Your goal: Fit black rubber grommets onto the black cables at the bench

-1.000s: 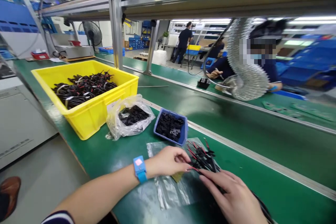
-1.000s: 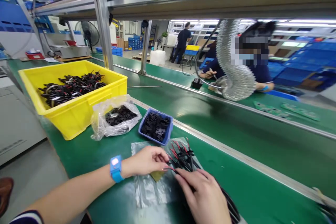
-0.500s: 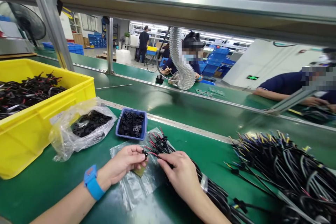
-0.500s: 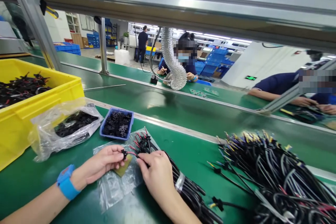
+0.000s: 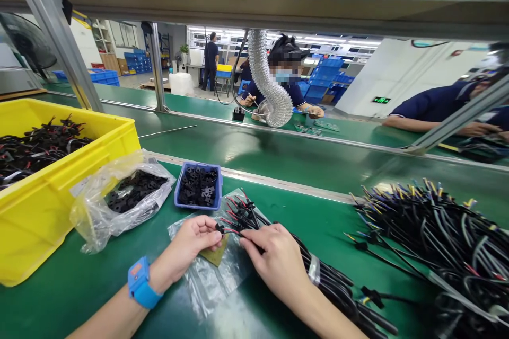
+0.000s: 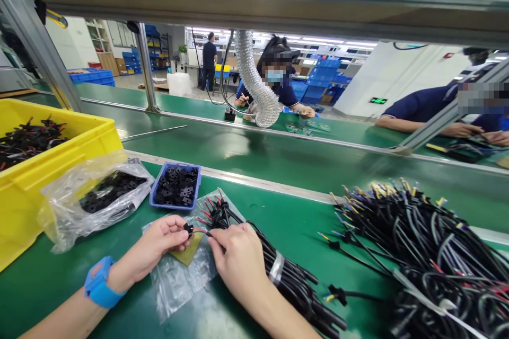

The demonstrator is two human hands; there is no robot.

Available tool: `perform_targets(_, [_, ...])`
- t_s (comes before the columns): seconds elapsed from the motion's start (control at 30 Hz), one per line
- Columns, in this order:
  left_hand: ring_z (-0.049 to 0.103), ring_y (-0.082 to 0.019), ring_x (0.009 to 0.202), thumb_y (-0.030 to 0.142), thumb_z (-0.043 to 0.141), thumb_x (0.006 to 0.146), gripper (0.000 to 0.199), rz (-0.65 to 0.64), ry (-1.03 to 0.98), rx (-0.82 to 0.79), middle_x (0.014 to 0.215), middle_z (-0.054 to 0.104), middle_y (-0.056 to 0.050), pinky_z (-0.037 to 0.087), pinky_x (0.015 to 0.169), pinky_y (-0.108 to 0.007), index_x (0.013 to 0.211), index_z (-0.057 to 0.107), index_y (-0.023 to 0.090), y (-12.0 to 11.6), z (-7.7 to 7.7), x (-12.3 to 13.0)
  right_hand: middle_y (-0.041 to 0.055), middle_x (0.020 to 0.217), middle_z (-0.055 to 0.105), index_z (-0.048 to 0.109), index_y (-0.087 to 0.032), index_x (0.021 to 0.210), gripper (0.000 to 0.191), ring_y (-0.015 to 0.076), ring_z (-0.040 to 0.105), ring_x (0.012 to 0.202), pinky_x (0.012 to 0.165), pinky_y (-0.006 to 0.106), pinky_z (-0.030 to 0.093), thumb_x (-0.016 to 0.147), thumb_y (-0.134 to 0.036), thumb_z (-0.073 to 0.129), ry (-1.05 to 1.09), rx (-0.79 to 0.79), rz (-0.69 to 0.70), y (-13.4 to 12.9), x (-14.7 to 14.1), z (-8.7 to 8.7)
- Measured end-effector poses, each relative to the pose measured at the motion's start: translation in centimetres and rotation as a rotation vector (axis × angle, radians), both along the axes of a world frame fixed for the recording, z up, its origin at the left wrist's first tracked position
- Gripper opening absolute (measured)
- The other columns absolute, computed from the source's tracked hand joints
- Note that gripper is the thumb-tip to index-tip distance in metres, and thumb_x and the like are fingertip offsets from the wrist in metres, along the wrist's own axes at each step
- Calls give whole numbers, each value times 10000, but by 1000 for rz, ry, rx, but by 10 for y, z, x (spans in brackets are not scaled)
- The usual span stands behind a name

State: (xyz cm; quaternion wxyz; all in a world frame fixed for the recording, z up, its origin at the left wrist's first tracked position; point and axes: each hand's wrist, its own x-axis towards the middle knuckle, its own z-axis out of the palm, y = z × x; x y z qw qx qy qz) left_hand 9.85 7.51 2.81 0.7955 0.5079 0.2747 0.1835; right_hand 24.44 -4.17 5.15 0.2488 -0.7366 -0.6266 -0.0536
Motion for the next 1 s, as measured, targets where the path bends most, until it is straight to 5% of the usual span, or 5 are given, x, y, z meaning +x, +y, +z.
perform_targets(1.0, [552, -92, 568, 343, 795, 553, 411, 58, 21, -63, 601, 604, 15, 416, 582, -205, 785, 534, 126, -2, -7, 4, 1, 565, 617, 665, -199, 764, 326, 121, 505, 551, 608, 282, 245, 914, -178, 376, -79, 158, 202, -1, -1, -9])
